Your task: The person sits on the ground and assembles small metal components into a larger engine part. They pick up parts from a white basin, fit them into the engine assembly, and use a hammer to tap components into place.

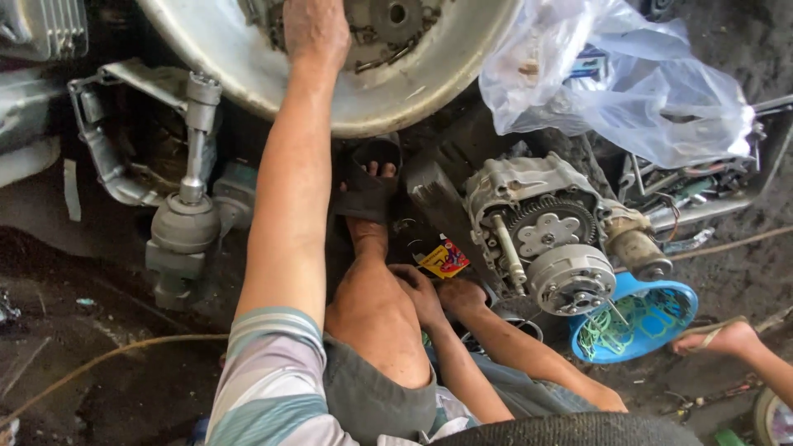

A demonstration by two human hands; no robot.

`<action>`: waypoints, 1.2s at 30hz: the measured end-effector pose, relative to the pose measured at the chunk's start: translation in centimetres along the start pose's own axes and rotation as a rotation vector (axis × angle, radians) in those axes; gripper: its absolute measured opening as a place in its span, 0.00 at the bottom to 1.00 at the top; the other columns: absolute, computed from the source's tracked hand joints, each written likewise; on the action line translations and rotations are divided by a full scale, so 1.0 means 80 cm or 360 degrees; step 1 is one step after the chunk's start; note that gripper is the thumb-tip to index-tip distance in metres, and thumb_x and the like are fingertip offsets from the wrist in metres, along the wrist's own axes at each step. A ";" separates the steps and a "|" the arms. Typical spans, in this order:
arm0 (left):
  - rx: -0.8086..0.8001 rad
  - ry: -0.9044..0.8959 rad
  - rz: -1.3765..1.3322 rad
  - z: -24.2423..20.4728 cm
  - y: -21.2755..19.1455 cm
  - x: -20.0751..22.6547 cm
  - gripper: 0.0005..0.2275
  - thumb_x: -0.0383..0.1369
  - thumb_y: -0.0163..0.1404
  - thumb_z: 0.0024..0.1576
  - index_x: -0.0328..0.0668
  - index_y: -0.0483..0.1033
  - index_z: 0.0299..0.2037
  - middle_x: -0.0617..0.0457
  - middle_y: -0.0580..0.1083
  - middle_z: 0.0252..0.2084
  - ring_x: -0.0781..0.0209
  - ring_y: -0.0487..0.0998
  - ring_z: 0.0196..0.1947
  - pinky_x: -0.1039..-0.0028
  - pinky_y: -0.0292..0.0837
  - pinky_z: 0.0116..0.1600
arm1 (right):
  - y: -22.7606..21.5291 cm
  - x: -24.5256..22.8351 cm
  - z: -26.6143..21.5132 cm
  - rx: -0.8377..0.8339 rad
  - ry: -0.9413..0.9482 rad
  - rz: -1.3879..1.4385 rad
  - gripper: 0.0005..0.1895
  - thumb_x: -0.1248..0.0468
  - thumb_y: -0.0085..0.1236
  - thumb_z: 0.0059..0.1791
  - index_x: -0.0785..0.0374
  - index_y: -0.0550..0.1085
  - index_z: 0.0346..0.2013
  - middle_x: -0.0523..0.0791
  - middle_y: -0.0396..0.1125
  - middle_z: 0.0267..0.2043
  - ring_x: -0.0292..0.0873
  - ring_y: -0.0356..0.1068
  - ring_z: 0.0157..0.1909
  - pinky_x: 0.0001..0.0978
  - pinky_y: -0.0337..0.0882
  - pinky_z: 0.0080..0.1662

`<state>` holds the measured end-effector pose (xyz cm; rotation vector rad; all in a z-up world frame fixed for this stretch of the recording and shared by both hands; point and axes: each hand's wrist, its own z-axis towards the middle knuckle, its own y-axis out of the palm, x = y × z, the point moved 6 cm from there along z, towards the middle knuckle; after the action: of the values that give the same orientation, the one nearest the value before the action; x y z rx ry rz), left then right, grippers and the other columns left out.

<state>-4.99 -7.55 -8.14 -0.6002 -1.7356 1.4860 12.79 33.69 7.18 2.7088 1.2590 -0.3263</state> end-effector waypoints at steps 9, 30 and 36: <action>-0.0150 -0.0855 -0.2374 -0.073 -0.097 0.027 0.10 0.34 0.62 0.60 0.54 0.73 0.46 0.54 0.73 0.37 0.70 0.73 0.27 0.82 0.65 0.24 | 0.010 0.017 0.010 -0.0058 -0.0502 -0.0118 0.19 0.56 0.55 0.51 0.61 0.77 0.52 0.44 0.75 0.53 0.37 0.71 0.55 0.31 0.68 0.59; -0.0541 0.0583 -0.2107 -0.392 -0.408 0.290 0.09 0.17 0.57 0.54 0.37 0.79 0.43 0.46 0.75 0.28 0.57 0.77 0.24 0.67 0.76 0.34 | -0.212 -0.090 -0.338 0.0964 -0.1786 -0.1083 0.17 0.68 0.68 0.43 0.61 0.80 0.46 0.52 0.68 0.33 0.61 0.70 0.36 0.53 0.69 0.40; -0.0154 0.1062 -0.1389 -0.349 -0.312 0.325 0.09 0.22 0.57 0.58 0.30 0.75 0.47 0.38 0.73 0.45 0.45 0.77 0.44 0.63 0.79 0.47 | -0.281 -0.116 -0.278 0.1143 -0.1809 -0.1199 0.34 0.71 0.71 0.45 0.60 0.72 0.65 0.52 0.60 0.66 0.57 0.63 0.64 0.54 0.66 0.65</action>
<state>4.50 24.04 23.30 -0.2608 -1.2637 0.5042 -7.21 46.01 30.31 1.5391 1.7575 -2.2904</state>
